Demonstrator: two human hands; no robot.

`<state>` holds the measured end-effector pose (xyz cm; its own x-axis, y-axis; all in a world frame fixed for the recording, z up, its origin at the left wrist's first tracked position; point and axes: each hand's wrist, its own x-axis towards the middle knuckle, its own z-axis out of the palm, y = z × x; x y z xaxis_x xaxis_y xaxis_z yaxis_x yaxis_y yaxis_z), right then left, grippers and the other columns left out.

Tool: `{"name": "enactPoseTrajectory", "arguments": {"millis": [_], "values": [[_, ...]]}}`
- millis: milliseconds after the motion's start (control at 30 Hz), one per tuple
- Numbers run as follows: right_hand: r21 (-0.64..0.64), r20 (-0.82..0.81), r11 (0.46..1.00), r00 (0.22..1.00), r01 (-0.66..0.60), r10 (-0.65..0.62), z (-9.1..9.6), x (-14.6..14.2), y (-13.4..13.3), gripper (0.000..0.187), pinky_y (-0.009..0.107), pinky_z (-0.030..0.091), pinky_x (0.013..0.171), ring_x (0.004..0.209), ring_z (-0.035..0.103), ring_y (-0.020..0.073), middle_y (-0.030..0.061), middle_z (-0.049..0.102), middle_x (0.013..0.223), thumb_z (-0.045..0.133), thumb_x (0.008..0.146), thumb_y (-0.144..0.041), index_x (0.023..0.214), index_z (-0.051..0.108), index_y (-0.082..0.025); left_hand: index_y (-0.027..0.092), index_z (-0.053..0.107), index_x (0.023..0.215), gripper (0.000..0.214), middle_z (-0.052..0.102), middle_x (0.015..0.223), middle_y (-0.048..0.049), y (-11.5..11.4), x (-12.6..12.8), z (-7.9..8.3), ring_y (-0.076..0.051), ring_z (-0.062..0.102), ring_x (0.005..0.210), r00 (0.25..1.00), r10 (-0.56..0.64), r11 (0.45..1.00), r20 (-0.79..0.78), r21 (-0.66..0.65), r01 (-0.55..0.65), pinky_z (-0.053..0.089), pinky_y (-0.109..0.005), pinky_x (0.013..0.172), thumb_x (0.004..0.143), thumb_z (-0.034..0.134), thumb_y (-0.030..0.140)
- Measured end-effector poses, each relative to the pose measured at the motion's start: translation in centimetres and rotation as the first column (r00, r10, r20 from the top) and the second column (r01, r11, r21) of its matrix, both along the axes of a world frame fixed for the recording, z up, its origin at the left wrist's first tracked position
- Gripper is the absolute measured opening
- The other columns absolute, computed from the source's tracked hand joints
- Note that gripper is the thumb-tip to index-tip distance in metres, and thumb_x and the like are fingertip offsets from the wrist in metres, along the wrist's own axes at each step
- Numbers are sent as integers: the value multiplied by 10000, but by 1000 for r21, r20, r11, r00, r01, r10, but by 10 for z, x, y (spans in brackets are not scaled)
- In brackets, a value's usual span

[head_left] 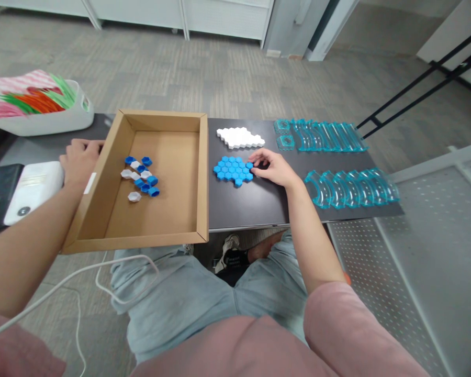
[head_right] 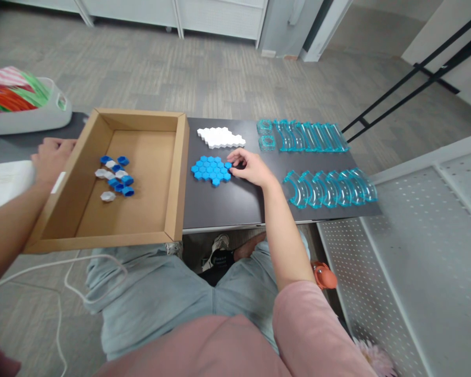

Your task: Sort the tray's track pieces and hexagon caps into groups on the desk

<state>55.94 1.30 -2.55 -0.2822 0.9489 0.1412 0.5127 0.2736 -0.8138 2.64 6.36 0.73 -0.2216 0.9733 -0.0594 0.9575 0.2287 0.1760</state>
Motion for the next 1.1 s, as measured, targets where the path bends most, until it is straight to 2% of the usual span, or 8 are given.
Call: {"name": "enactPoseTrajectory", "arguments": {"millis": [267,467,667,800,1033,1100], "values": [[32,-6,999,1000,-24,24,-4,0,2,355,421,573,905,981,733,248,79,842,1168,809,833,-355,1170,765,-251,156,606,1668,654,491,1698,-281,-2,2,-3,-474,441,1549,1000,8,999,0,54,-8,364,-674,1320,1093,354,340],[48,-37,998,998,-44,46,-9,1,4,359,392,560,892,954,713,227,65,839,1145,825,833,-349,1173,775,-243,180,624,1650,648,510,1692,-272,-1,3,-4,-477,468,1545,999,26,998,-24,56,-25,390,-667,1310,1083,363,353],[52,-39,998,998,-46,48,-8,1,4,354,414,556,889,944,715,241,75,846,1154,831,837,-341,1174,779,-246,159,611,1659,674,497,1696,-278,-2,3,-4,-464,460,1555,999,23,999,-36,46,-21,371,-644,1336,1087,331,380],[43,-41,998,998,-48,50,-6,0,3,362,414,558,882,944,718,241,81,851,1162,836,833,-359,1171,774,-245,188,613,1657,669,502,1693,-263,-2,3,-4,-455,453,1555,999,27,998,-31,50,-25,366,-636,1341,1088,336,406],[38,-66,999,997,-33,36,-4,1,2,408,391,553,831,912,736,225,81,851,1204,843,823,-355,1209,765,-249,103,603,1667,704,477,1694,-321,-4,7,2,-495,441,1559,1000,2,1000,-17,29,-1,368,-670,1315,1097,322,406],[38,-83,999,997,-6,9,-5,2,1,389,367,540,781,854,727,207,65,844,1136,834,828,-359,1196,769,-247,98,600,1674,695,472,1694,-327,-5,7,3,-500,438,1554,1000,-8,1000,-3,26,8,362,-679,1307,1110,335,404]]}}
